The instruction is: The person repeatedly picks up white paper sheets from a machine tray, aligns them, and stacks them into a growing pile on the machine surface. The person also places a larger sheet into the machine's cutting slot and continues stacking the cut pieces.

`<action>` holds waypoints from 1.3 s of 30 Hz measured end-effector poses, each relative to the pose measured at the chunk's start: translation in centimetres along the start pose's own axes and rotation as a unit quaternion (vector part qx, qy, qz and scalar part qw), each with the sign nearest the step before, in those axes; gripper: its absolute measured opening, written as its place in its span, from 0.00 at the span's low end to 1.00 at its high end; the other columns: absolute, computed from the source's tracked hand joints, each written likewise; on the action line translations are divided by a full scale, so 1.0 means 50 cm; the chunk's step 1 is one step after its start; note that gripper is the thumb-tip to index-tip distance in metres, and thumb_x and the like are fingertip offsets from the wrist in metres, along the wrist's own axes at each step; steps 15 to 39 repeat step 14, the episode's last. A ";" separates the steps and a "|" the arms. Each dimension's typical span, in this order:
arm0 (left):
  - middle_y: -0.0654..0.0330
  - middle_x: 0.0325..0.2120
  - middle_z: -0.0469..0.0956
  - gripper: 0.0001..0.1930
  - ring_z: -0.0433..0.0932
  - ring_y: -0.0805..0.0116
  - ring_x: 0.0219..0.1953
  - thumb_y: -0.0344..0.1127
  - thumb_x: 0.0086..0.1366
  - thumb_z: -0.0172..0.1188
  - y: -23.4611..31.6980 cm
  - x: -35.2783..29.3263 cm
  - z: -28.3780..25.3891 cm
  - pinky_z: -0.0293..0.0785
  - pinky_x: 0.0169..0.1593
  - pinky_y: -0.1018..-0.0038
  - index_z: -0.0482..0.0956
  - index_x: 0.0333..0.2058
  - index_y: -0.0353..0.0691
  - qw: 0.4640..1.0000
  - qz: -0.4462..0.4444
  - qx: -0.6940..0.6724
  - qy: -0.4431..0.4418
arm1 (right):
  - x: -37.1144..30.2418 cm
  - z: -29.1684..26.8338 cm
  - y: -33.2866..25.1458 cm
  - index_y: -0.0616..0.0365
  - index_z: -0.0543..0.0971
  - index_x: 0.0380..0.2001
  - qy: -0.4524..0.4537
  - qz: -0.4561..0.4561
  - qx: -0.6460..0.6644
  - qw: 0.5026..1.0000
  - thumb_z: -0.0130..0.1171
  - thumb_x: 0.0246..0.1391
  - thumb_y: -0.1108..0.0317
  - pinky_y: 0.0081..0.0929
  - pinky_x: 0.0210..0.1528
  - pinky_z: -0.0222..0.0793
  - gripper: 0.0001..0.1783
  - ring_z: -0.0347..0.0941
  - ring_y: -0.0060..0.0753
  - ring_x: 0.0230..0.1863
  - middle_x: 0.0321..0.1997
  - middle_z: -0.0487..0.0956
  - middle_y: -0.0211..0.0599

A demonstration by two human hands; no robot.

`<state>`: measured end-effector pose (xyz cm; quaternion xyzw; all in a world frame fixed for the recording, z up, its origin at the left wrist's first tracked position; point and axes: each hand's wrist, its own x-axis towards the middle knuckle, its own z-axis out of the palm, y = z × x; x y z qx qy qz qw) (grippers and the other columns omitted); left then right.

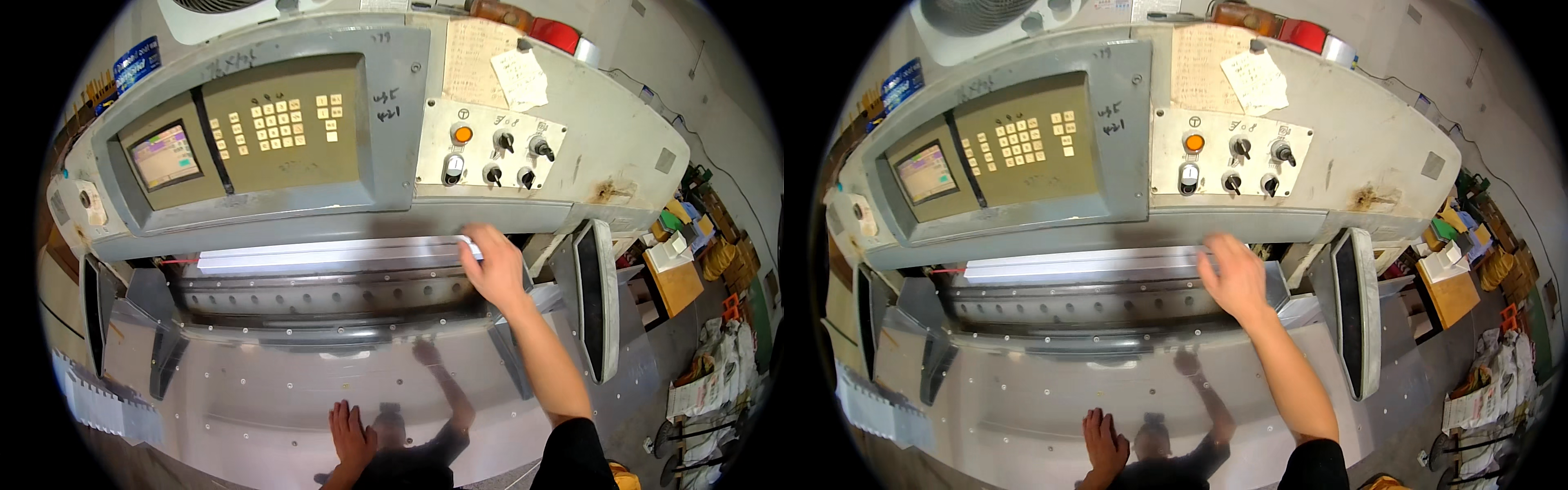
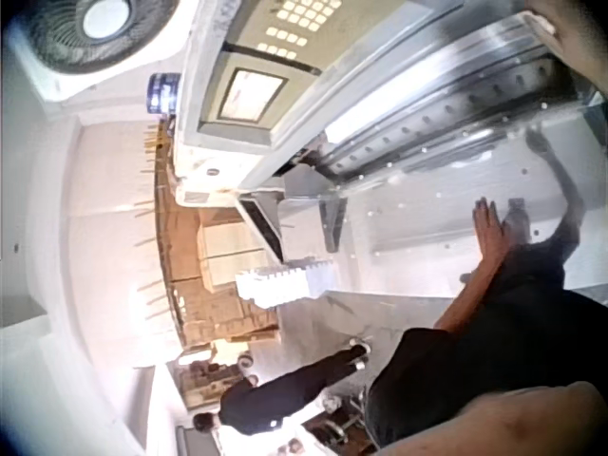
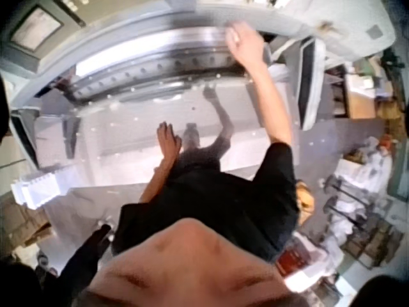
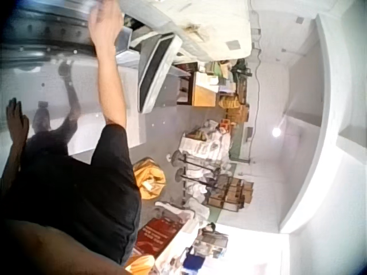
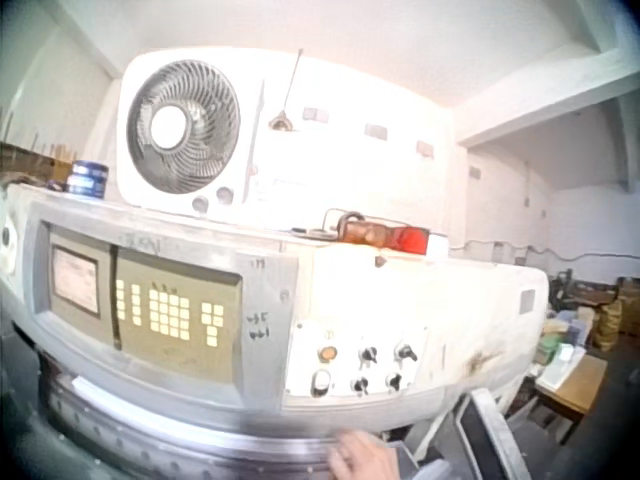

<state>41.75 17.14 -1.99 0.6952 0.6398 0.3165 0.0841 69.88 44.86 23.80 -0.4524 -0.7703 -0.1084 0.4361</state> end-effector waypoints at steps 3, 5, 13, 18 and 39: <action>0.37 0.60 0.63 0.28 0.58 0.34 0.65 0.29 0.52 0.56 0.035 0.090 0.045 0.50 0.67 0.40 0.69 0.54 0.31 0.999 0.034 -0.026 -0.024 | -0.214 0.039 0.159 0.59 0.79 0.35 -0.095 0.190 -0.025 0.977 0.60 0.54 0.64 0.43 0.42 0.74 0.10 0.76 0.52 0.40 0.38 0.79 0.45; 0.38 0.60 0.64 0.28 0.58 0.34 0.65 0.29 0.51 0.56 0.037 0.162 0.080 0.50 0.67 0.40 0.70 0.55 0.33 0.998 0.057 -0.008 -0.026 | -0.359 0.078 0.253 0.60 0.78 0.44 -0.205 0.226 -0.064 0.950 0.59 0.53 0.64 0.47 0.50 0.72 0.16 0.75 0.55 0.47 0.47 0.79 0.48; 0.48 0.62 0.65 0.26 0.58 0.42 0.66 0.34 0.55 0.61 0.013 0.658 0.242 0.48 0.69 0.44 0.74 0.55 0.44 0.983 0.172 0.039 -0.048 | -0.230 0.283 0.428 0.55 0.72 0.57 -0.366 0.124 -0.230 0.893 0.64 0.47 0.60 0.45 0.60 0.64 0.32 0.68 0.49 0.61 0.58 0.74 0.47; 0.51 0.62 0.64 0.30 0.57 0.44 0.67 0.36 0.53 0.63 0.022 0.709 0.271 0.44 0.71 0.47 0.73 0.58 0.47 0.980 0.173 0.049 -0.081 | -0.216 0.317 0.470 0.54 0.70 0.61 -0.462 0.189 -0.228 0.836 0.64 0.46 0.56 0.46 0.62 0.61 0.37 0.65 0.50 0.63 0.64 0.70 0.46; 0.51 0.62 0.64 0.30 0.57 0.44 0.67 0.36 0.53 0.63 0.022 0.709 0.271 0.44 0.71 0.47 0.73 0.58 0.47 0.980 0.173 0.049 -0.081 | -0.216 0.317 0.470 0.54 0.70 0.61 -0.462 0.189 -0.228 0.836 0.64 0.46 0.56 0.46 0.62 0.61 0.37 0.65 0.50 0.63 0.64 0.70 0.46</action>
